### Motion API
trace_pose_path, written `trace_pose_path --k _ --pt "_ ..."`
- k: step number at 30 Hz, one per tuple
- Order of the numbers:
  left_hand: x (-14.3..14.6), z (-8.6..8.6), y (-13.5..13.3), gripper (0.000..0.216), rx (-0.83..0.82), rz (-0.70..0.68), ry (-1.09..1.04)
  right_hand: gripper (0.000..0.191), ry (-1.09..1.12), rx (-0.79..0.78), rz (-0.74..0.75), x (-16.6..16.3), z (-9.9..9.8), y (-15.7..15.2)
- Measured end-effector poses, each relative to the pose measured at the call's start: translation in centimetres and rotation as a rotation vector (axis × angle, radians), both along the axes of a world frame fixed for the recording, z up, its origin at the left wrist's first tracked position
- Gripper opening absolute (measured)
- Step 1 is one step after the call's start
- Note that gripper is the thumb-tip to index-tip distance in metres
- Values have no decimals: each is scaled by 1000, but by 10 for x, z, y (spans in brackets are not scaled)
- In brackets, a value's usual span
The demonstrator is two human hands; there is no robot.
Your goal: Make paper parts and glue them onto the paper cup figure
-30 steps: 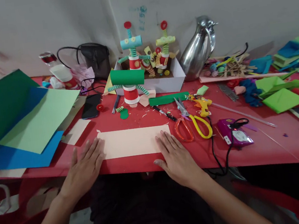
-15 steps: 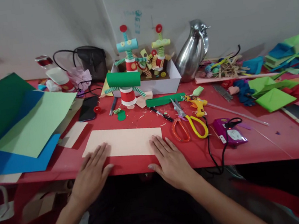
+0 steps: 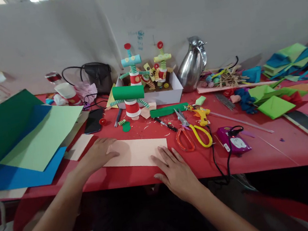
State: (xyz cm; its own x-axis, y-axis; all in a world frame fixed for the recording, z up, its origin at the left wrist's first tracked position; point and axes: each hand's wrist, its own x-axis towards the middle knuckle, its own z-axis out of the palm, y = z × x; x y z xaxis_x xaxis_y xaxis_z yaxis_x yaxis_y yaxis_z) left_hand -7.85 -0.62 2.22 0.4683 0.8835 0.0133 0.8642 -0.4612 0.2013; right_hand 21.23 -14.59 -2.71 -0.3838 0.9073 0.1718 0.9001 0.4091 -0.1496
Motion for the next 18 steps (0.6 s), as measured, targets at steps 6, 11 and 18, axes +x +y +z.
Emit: trace_pose_path --k 6,11,18 --pt "9 15 21 53 -195 17 145 51 31 -12 -4 0 7 -2" --pt "1 12 11 60 -238 53 62 50 77 -24 -9 2 7 -1" --pt "-13 33 -15 35 -436 150 -296 52 235 -43 -138 2 3 0"
